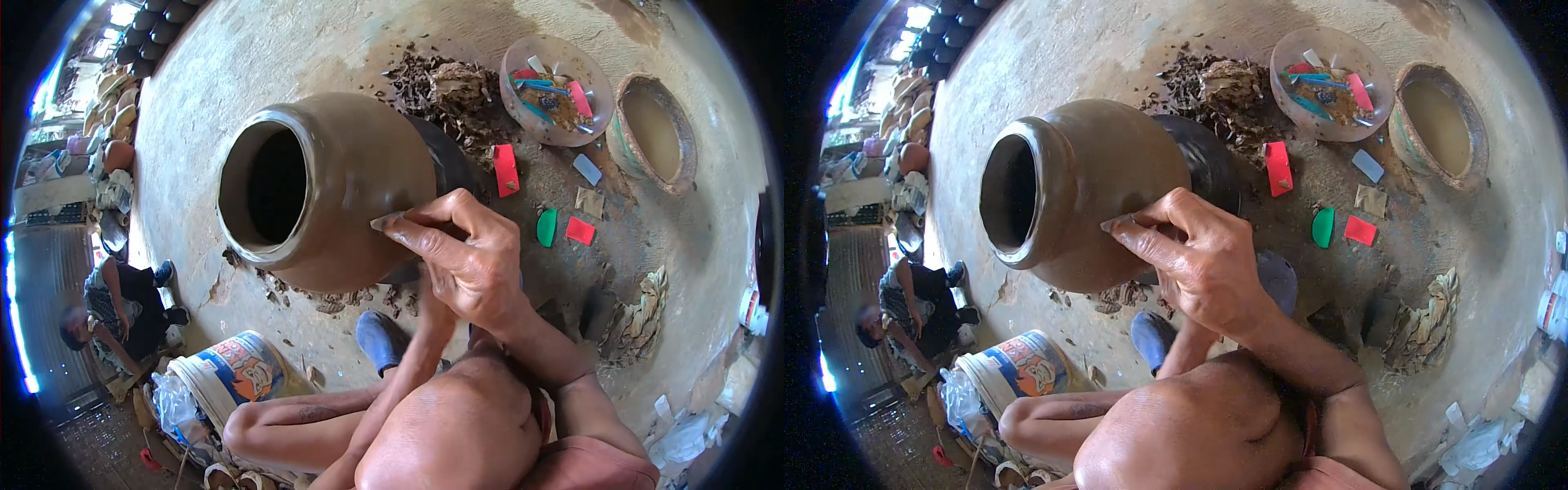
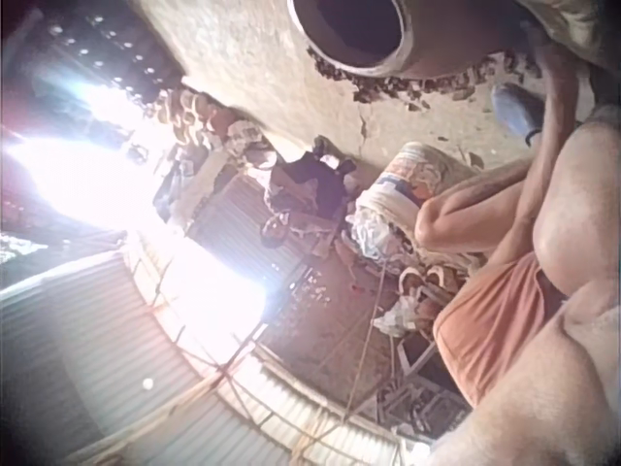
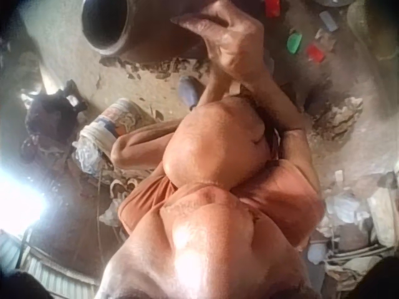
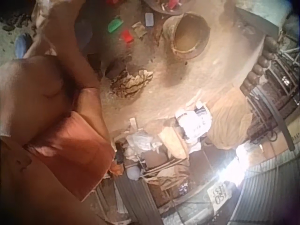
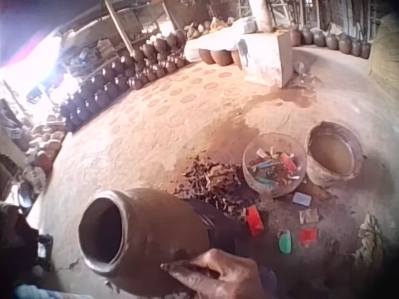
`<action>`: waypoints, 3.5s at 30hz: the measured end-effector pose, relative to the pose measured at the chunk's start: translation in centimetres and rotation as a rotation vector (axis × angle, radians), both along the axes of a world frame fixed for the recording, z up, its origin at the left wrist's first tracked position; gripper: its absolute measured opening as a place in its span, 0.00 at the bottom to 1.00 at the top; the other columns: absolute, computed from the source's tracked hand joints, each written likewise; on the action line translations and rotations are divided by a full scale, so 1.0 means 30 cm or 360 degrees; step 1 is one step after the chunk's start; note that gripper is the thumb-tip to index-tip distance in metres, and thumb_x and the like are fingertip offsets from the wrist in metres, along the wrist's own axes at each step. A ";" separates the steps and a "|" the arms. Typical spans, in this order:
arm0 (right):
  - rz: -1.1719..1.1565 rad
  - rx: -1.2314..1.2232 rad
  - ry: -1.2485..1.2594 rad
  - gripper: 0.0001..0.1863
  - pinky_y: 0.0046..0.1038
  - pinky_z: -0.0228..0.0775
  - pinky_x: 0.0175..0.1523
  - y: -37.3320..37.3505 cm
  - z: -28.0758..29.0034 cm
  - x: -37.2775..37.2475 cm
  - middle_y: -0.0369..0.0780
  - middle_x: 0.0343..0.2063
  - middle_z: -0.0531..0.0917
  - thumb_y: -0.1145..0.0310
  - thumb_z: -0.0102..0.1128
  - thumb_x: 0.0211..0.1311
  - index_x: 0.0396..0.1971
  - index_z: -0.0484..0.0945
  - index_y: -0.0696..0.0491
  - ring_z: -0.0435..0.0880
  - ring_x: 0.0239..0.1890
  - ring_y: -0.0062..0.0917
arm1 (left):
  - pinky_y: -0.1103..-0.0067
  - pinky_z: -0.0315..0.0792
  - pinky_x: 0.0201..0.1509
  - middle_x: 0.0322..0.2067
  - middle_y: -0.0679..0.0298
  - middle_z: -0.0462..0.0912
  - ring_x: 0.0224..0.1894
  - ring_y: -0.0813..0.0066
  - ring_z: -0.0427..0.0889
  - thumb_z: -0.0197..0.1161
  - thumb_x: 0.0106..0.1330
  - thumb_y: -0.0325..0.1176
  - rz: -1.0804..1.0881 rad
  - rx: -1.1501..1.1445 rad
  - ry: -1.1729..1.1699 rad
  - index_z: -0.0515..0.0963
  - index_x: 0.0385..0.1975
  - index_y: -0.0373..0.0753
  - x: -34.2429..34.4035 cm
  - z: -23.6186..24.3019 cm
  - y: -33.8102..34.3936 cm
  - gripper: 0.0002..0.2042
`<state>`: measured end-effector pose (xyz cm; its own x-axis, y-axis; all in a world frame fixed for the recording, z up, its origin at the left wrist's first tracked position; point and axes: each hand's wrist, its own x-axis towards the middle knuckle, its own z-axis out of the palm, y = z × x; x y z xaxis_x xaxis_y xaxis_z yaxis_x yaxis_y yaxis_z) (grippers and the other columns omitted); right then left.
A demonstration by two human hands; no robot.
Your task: The person smooths the surface of a large clay jar on a manual wheel using various plastic scraping tools and a small piece of cloth before lifting the jar off the wheel by hand.
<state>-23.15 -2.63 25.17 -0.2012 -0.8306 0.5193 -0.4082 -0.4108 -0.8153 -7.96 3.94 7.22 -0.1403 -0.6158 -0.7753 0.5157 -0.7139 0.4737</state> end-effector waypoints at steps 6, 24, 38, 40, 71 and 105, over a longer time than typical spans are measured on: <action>0.0023 -0.0059 0.0012 0.23 0.32 0.83 0.39 -0.005 -0.010 -0.004 0.38 0.35 0.82 0.78 0.69 0.47 0.47 0.90 0.51 0.87 0.35 0.31 | 0.73 0.79 0.57 0.64 0.57 0.73 0.62 0.65 0.78 0.54 0.77 0.56 0.0006 -0.0604 -0.0313 0.59 0.76 0.46 0.348 0.012 -0.301 0.33; -0.0037 -0.0100 -0.0130 0.22 0.23 0.78 0.34 -0.017 -0.055 -0.011 0.37 0.32 0.84 0.84 0.72 0.50 0.45 0.92 0.48 0.86 0.32 0.24 | 0.72 0.78 0.60 0.66 0.56 0.72 0.64 0.64 0.77 0.54 0.77 0.57 0.0246 -0.0349 -0.0607 0.59 0.76 0.44 0.131 -0.071 -0.195 0.34; -0.0071 -0.0085 -0.0238 0.22 0.25 0.79 0.34 -0.017 -0.063 0.000 0.37 0.32 0.85 0.84 0.70 0.52 0.47 0.91 0.47 0.86 0.31 0.26 | 0.72 0.77 0.63 0.67 0.56 0.71 0.65 0.63 0.76 0.54 0.76 0.58 0.0260 -0.0329 -0.0637 0.60 0.75 0.42 0.157 -0.048 -0.180 0.35; -0.0097 -0.0085 -0.0233 0.22 0.25 0.79 0.35 -0.024 -0.091 -0.004 0.37 0.33 0.85 0.83 0.70 0.53 0.47 0.91 0.47 0.86 0.32 0.26 | 0.72 0.77 0.63 0.68 0.56 0.71 0.65 0.63 0.76 0.54 0.76 0.58 0.0177 -0.0130 -0.0378 0.60 0.75 0.41 0.080 -0.044 -0.058 0.36; -0.0184 -0.0083 -0.0338 0.20 0.27 0.80 0.35 0.009 -0.133 -0.028 0.40 0.34 0.86 0.85 0.69 0.53 0.45 0.91 0.50 0.88 0.32 0.29 | 0.62 0.82 0.58 0.62 0.56 0.79 0.62 0.62 0.81 0.52 0.76 0.58 -0.0044 -0.0134 -0.0256 0.74 0.65 0.41 0.083 0.016 -0.074 0.29; -0.0117 0.0036 -0.0453 0.20 0.29 0.81 0.38 -0.006 -0.105 -0.005 0.41 0.34 0.85 0.86 0.66 0.56 0.47 0.90 0.53 0.88 0.34 0.31 | 0.64 0.83 0.53 0.62 0.56 0.77 0.57 0.60 0.83 0.50 0.77 0.62 0.0290 -0.0236 -0.0473 0.59 0.74 0.42 0.206 -0.058 -0.160 0.36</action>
<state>-23.29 -2.82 22.02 -0.3959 -0.8191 0.4151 -0.1899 -0.3692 -0.9097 -1.78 -0.85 5.49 0.1997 -0.7186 -0.6662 0.4522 -0.5355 0.7132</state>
